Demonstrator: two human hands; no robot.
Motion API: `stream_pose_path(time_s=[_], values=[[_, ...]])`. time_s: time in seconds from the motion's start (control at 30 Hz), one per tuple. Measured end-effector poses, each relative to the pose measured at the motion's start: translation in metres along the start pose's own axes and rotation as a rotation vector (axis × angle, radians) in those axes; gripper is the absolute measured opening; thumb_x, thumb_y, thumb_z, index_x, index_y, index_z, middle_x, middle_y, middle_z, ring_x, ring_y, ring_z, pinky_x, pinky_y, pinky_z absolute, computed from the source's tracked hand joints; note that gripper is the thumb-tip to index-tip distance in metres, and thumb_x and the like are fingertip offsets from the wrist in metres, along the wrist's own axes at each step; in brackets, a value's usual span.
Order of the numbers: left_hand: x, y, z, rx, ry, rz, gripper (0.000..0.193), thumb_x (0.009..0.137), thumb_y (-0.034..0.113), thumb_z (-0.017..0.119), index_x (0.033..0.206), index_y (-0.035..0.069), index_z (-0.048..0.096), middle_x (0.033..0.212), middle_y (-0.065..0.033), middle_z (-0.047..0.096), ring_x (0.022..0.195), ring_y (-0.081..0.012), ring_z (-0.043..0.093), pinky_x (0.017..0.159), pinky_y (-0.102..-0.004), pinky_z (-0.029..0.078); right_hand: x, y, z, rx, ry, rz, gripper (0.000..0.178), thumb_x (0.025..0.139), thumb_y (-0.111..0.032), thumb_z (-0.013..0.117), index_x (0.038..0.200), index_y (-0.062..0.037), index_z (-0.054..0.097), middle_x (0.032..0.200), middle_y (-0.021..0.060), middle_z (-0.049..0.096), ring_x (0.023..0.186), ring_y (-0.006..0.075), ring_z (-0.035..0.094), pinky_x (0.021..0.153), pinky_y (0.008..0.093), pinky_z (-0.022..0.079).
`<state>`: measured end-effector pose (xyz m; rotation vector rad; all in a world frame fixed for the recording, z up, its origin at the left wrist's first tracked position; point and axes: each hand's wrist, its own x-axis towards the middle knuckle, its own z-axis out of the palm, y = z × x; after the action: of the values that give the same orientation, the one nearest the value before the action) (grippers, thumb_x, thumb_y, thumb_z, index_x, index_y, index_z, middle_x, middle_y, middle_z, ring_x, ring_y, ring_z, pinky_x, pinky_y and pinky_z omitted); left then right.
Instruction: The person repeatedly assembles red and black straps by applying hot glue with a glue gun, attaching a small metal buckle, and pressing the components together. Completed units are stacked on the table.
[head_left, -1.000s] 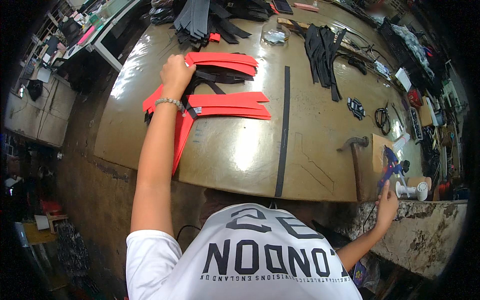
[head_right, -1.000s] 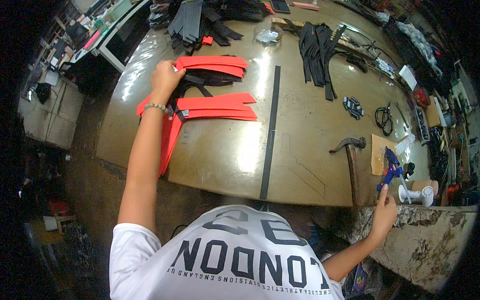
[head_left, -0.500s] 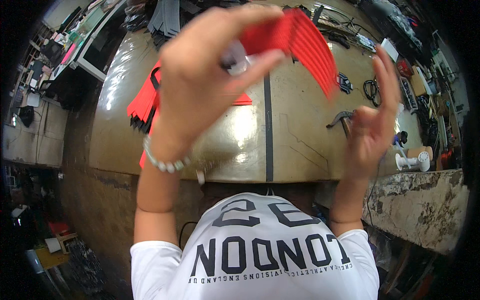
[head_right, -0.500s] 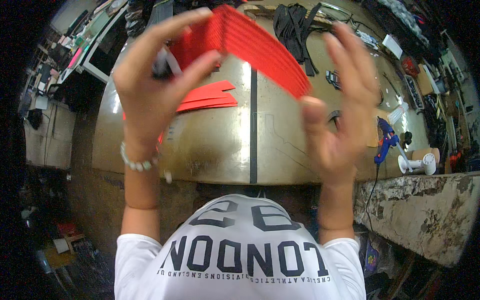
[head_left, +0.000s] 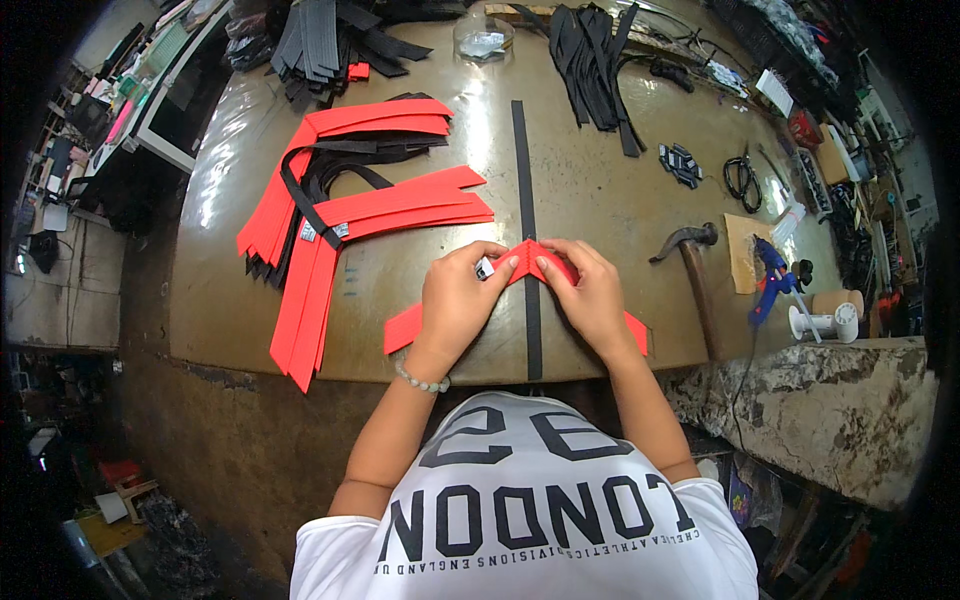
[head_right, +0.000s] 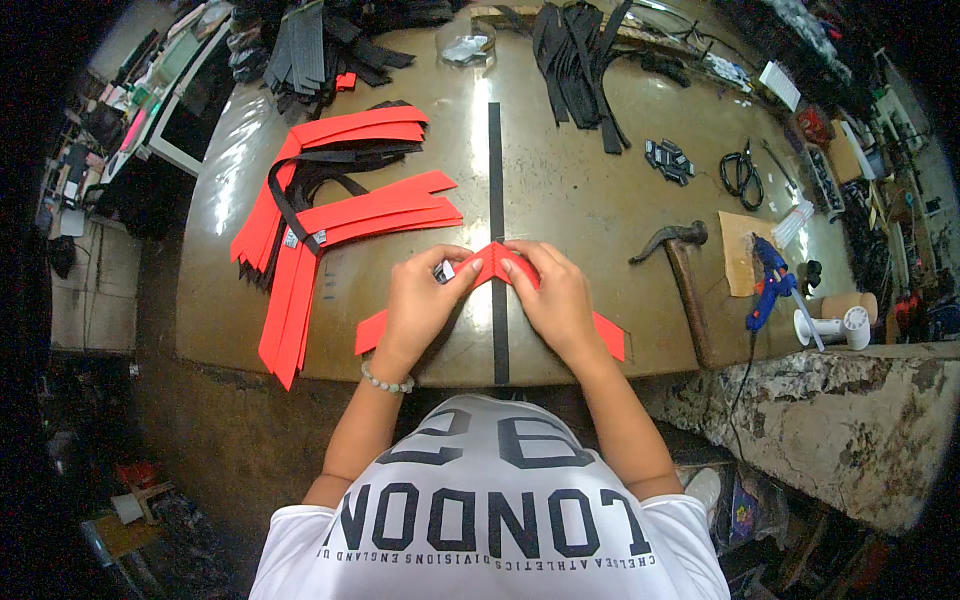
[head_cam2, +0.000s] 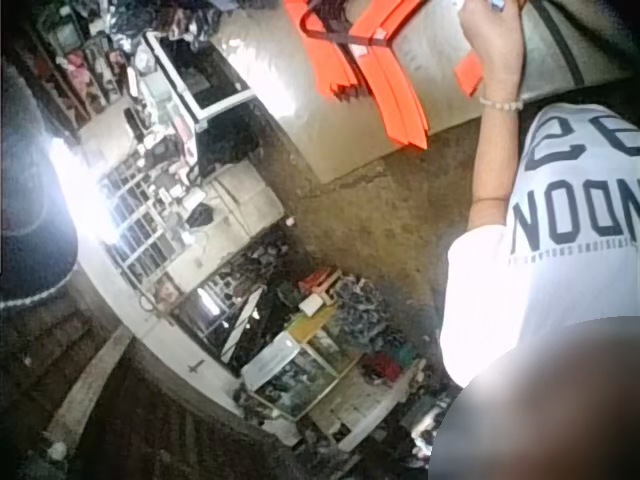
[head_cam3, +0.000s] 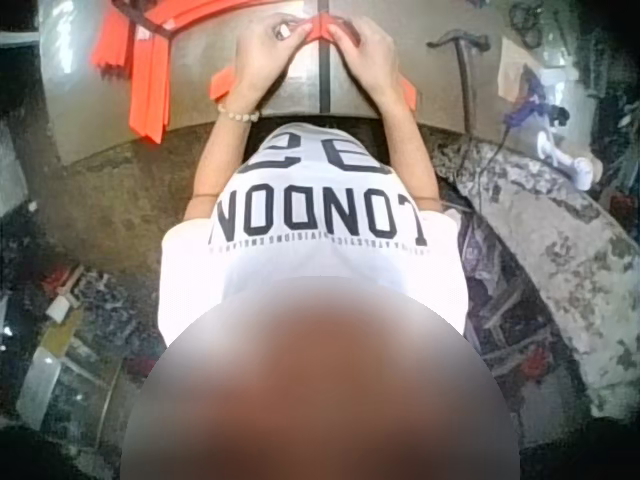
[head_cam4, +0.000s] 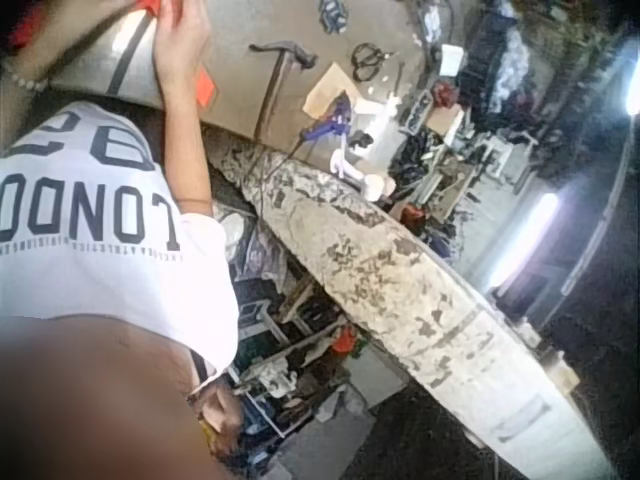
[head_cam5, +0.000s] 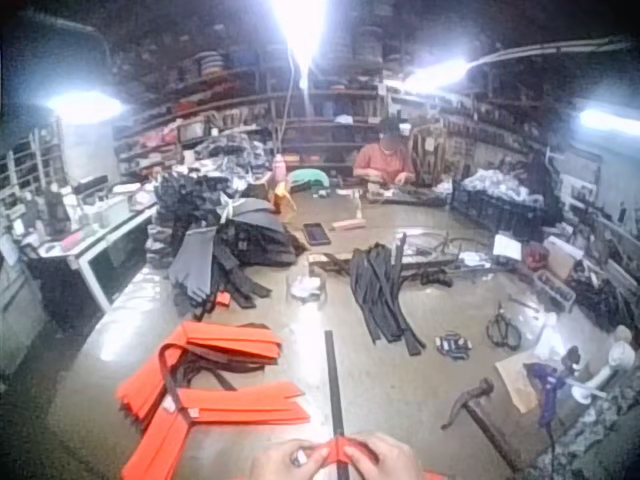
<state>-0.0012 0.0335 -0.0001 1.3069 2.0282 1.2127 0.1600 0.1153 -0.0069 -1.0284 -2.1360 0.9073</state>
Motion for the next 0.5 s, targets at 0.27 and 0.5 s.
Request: stream_pose_path(time_s=[0.27,0.5], values=[[0.0002,0.0042,0.0057,0.156,0.062,0.075,0.022,0.082,0.022,0.076,0.088,0.001,0.073,0.073,-0.0152,0.068,0.055,-0.0235,0.059,0.055,-0.0338,0.046,0.0025,-0.0016,-0.0025,-0.039,-0.01,0.022,0.02,0.089,-0.017,0.066,0.105,-0.0048,0.069,0.099,0.0144,0.067,0.089,0.0344,0.066,0.077,0.0394,0.052],[-0.0032,0.0043,0.0072,0.264,0.061,0.106,0.019,0.082,0.021,0.074,0.093,0.006,0.072,0.088,-0.0112,0.066,0.07,-0.0242,0.064,0.061,-0.0355,0.05,-0.0008,-0.0026,-0.002,-0.181,-0.018,-0.055,0.019,0.088,-0.018,0.066,0.104,-0.0078,0.069,0.101,0.0114,0.064,0.086,0.0328,0.065,0.073,0.0408,0.052]])
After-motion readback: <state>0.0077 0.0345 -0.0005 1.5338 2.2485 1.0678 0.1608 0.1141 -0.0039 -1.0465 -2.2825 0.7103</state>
